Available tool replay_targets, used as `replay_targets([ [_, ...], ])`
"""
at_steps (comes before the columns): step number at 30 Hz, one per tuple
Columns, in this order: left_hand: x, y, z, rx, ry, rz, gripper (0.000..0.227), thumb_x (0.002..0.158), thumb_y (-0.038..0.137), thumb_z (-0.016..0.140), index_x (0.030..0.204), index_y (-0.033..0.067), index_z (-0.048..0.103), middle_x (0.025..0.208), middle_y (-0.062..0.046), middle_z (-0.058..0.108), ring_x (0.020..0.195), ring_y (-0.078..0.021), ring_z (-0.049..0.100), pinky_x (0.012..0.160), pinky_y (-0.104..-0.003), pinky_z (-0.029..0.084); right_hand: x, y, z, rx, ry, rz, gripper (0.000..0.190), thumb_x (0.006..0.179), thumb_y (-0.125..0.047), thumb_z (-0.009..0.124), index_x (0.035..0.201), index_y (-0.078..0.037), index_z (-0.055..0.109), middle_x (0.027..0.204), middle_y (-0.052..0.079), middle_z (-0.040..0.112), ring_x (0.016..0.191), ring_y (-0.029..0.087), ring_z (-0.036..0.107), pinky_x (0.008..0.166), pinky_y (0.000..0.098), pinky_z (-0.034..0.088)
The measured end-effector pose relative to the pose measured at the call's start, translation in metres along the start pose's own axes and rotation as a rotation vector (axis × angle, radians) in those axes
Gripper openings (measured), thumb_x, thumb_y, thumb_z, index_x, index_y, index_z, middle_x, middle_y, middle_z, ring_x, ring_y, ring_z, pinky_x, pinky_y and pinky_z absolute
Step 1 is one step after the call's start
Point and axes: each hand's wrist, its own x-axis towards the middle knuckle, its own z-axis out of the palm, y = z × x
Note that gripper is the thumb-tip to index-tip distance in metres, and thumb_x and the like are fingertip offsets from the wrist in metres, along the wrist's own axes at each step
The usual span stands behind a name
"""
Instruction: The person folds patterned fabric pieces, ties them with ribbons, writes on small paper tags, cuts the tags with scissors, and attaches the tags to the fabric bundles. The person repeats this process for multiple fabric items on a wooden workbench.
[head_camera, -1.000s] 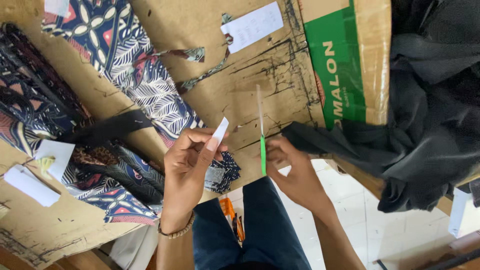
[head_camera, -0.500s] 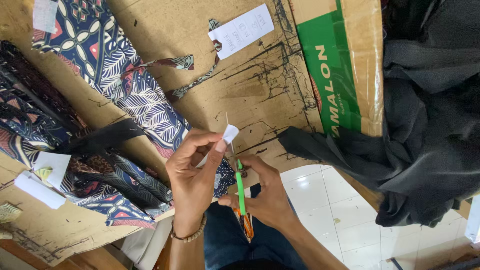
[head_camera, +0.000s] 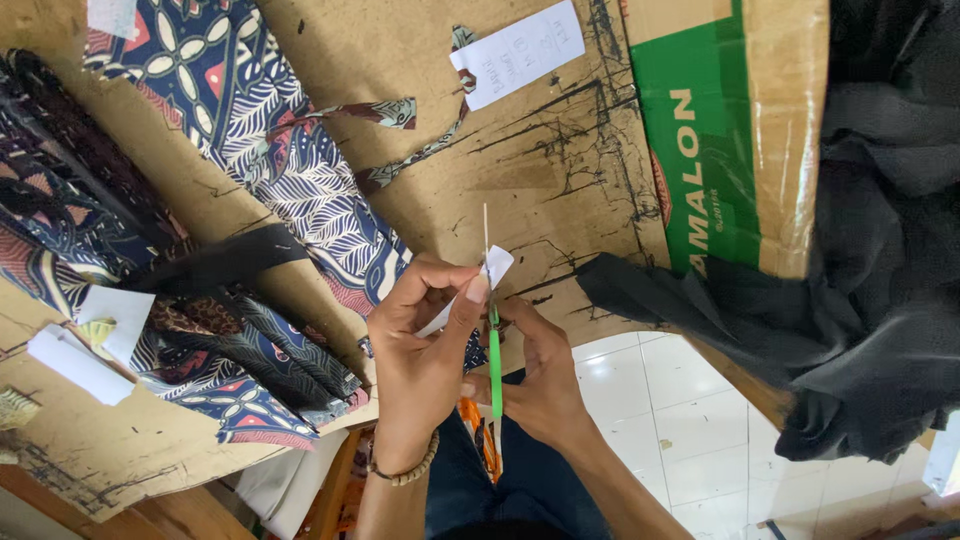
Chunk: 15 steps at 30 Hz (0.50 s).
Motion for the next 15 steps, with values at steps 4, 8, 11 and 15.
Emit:
replay_targets([
  [4, -0.002, -0.001, -0.002, -0.040, 0.022, -0.087, 0.007, 0.096, 0.001, 0.070, 0.102, -0.0033, 0.069, 0.088, -0.001, 0.066, 0.082, -0.0054, 0.063, 0.065, -0.022, 0.051, -0.007, 0.012, 0.009, 0.221, 0.016, 0.094, 0.070, 0.071, -0.019, 0.096, 0.128, 0.003, 0.062, 0.109, 0.005, 0.063, 0.103, 0.015, 0.062, 0.094, 0.0323, 0.052],
  [8, -0.001, -0.002, -0.004, -0.072, -0.002, -0.028, 0.007, 0.099, 0.001, 0.070, 0.103, -0.0047, 0.069, 0.090, -0.002, 0.066, 0.083, -0.0063, 0.061, 0.074, -0.022, 0.050, -0.010, 0.021, 0.014, 0.249, 0.017, 0.027, 0.067, 0.075, -0.019, 0.094, 0.129, 0.003, 0.061, 0.111, 0.005, 0.065, 0.104, 0.014, 0.064, 0.095, 0.0304, 0.053],
  [11, 0.000, -0.003, -0.005, -0.087, -0.014, -0.036, 0.007, 0.098, 0.001, 0.070, 0.102, -0.0046, 0.069, 0.091, -0.002, 0.068, 0.086, -0.0062, 0.063, 0.077, -0.022, 0.051, -0.012, 0.025, 0.015, 0.243, 0.046, 0.078, 0.064, 0.074, -0.020, 0.094, 0.125, 0.003, 0.062, 0.103, 0.004, 0.068, 0.096, 0.013, 0.066, 0.086, 0.0288, 0.055],
  [15, 0.000, -0.001, -0.007, -0.084, -0.020, -0.070, 0.007, 0.098, 0.002, 0.071, 0.101, -0.0043, 0.069, 0.090, -0.003, 0.071, 0.087, -0.0061, 0.065, 0.077, -0.022, 0.053, -0.014, 0.023, 0.016, 0.135, 0.080, 0.155, 0.061, 0.071, -0.020, 0.094, 0.120, 0.002, 0.064, 0.093, 0.003, 0.071, 0.084, 0.011, 0.067, 0.073, 0.0269, 0.054],
])
